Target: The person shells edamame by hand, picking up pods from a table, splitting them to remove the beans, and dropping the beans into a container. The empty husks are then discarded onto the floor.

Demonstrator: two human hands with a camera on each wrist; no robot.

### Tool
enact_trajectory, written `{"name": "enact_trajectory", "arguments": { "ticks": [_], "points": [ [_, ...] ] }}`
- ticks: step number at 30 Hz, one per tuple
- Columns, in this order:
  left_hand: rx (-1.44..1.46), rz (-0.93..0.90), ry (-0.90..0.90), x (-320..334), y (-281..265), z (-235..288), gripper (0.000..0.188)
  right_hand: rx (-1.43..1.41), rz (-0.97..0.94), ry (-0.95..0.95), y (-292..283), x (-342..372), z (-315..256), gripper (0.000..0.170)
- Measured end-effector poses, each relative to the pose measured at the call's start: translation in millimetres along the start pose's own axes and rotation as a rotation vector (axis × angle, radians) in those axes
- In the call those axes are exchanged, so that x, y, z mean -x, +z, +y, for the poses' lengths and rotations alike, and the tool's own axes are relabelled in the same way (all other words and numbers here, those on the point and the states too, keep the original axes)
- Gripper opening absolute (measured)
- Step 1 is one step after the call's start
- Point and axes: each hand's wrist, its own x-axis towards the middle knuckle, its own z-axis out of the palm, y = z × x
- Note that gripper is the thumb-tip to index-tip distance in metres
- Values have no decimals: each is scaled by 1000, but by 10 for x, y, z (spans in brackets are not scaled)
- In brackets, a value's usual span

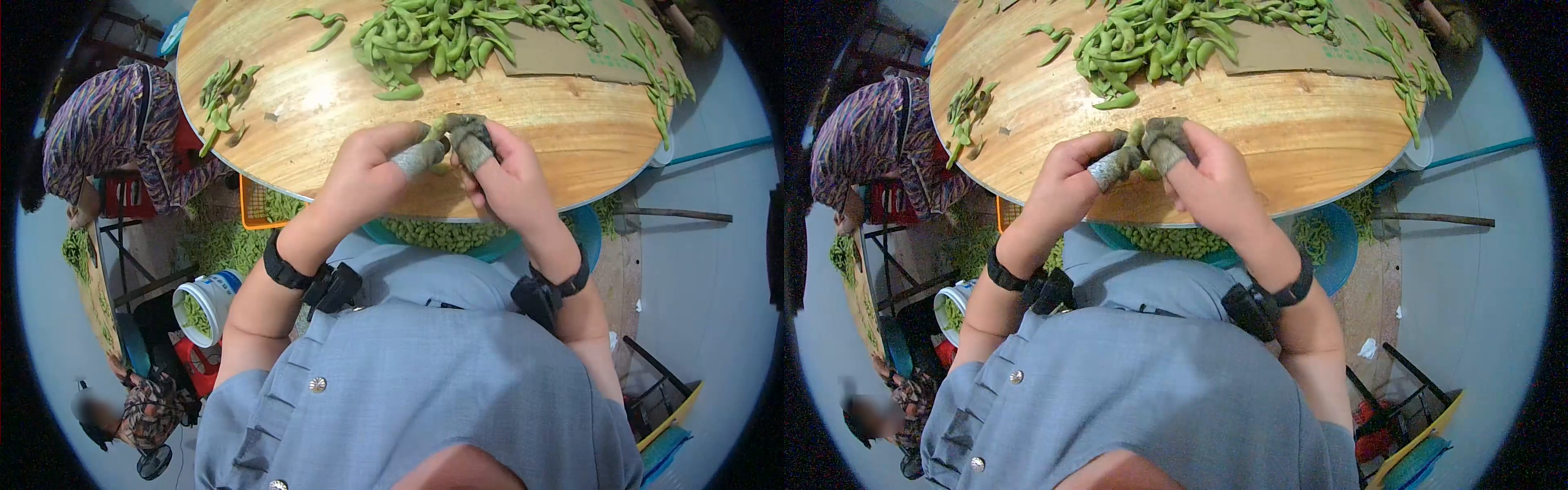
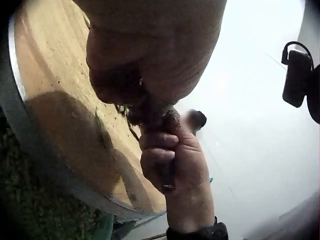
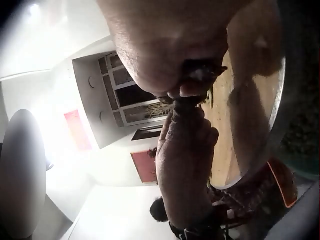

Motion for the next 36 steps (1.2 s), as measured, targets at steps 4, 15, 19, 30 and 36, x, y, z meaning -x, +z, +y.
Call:
{"name": "enact_trajectory", "arguments": {
  "ticks": [4,15,19,30,36],
  "points": [
    [240,-68,-216,70,0,47,24,78,-80,-5,-34,226,-17,39],
    [-464,40,341,227,122,11,18,-35,-163,36,-25,287,11,40],
    [-497,57,418,281,130,-11,15,-257,-202,247,-33,325,11,36],
    [-736,69,480,362,158,35,20,37,-174,206,27,476,-53,31],
    [-909,224,525,366,333,32,25,193,-110,96,69,542,-93,41]
  ]
}}
